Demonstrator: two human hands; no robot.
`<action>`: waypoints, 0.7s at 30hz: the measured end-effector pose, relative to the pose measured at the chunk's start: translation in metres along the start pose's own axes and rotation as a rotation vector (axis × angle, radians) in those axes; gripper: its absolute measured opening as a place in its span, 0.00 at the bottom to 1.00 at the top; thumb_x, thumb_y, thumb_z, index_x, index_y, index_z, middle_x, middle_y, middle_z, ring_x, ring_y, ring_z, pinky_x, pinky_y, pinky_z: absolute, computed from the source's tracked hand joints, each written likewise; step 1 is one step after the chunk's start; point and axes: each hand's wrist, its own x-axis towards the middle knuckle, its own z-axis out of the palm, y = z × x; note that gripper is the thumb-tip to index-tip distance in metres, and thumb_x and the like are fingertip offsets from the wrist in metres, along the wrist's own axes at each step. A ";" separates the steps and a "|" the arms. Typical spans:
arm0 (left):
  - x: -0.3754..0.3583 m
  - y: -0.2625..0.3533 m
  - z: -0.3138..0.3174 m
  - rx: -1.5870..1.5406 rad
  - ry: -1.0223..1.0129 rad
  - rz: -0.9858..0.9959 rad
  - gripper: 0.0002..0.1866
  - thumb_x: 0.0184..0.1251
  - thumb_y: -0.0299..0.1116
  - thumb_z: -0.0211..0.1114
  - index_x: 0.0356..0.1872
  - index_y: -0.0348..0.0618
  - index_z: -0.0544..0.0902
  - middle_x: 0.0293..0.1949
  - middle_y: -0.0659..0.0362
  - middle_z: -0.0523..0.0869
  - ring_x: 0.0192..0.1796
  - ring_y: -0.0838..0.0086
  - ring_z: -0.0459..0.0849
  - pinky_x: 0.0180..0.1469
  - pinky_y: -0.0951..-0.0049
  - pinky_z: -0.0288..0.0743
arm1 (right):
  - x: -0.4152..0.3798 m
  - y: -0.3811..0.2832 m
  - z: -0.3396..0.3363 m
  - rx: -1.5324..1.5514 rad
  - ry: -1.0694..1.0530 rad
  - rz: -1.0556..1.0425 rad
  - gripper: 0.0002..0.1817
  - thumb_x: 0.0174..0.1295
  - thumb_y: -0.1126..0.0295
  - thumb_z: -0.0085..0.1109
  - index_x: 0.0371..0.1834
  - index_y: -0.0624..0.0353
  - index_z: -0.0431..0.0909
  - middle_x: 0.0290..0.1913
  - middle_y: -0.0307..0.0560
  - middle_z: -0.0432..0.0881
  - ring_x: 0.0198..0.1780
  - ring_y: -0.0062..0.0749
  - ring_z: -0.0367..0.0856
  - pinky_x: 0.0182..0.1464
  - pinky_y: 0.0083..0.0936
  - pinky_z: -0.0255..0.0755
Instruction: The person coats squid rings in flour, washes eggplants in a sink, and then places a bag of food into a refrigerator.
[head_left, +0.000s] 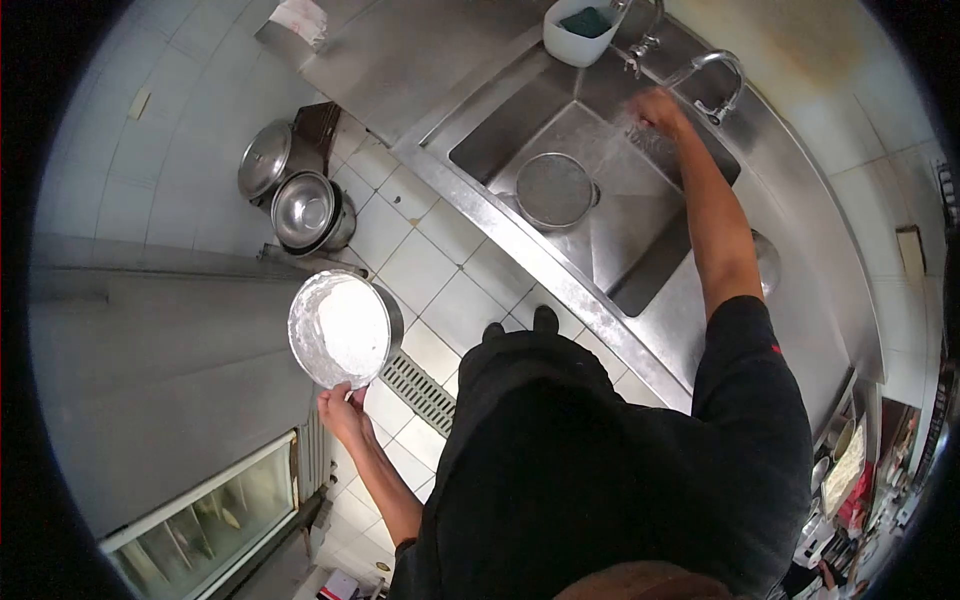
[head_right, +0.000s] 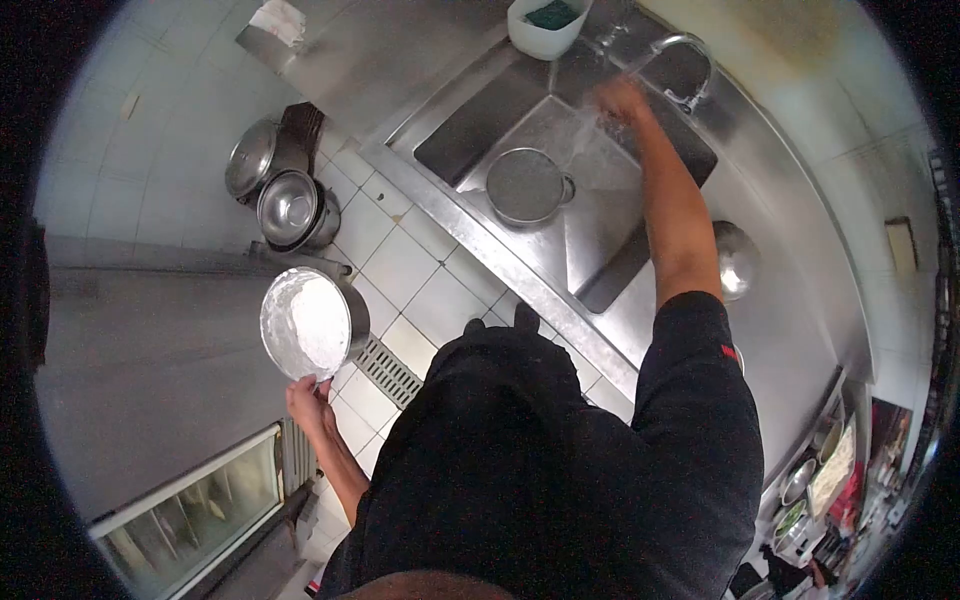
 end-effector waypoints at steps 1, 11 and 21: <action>0.002 0.001 0.001 0.009 -0.016 -0.007 0.11 0.49 0.15 0.57 0.30 0.40 0.67 0.32 0.54 0.76 0.28 0.68 0.79 0.31 0.67 0.84 | -0.010 -0.015 -0.008 0.075 0.046 0.047 0.20 0.60 0.53 0.56 0.37 0.60 0.84 0.41 0.52 0.85 0.42 0.41 0.82 0.49 0.36 0.73; 0.014 0.006 -0.006 0.105 -0.144 -0.005 0.10 0.51 0.18 0.58 0.34 0.38 0.68 0.33 0.54 0.76 0.33 0.66 0.79 0.33 0.65 0.82 | -0.040 -0.082 0.002 0.035 0.240 0.327 0.25 0.56 0.53 0.59 0.53 0.57 0.79 0.54 0.48 0.81 0.54 0.37 0.80 0.52 0.32 0.75; 0.028 0.002 -0.018 0.108 -0.124 0.033 0.06 0.52 0.19 0.58 0.27 0.37 0.68 0.31 0.52 0.77 0.30 0.63 0.80 0.30 0.62 0.83 | -0.010 -0.017 -0.072 -0.137 0.466 0.798 0.23 0.55 0.50 0.61 0.50 0.52 0.83 0.52 0.42 0.82 0.52 0.32 0.82 0.47 0.31 0.76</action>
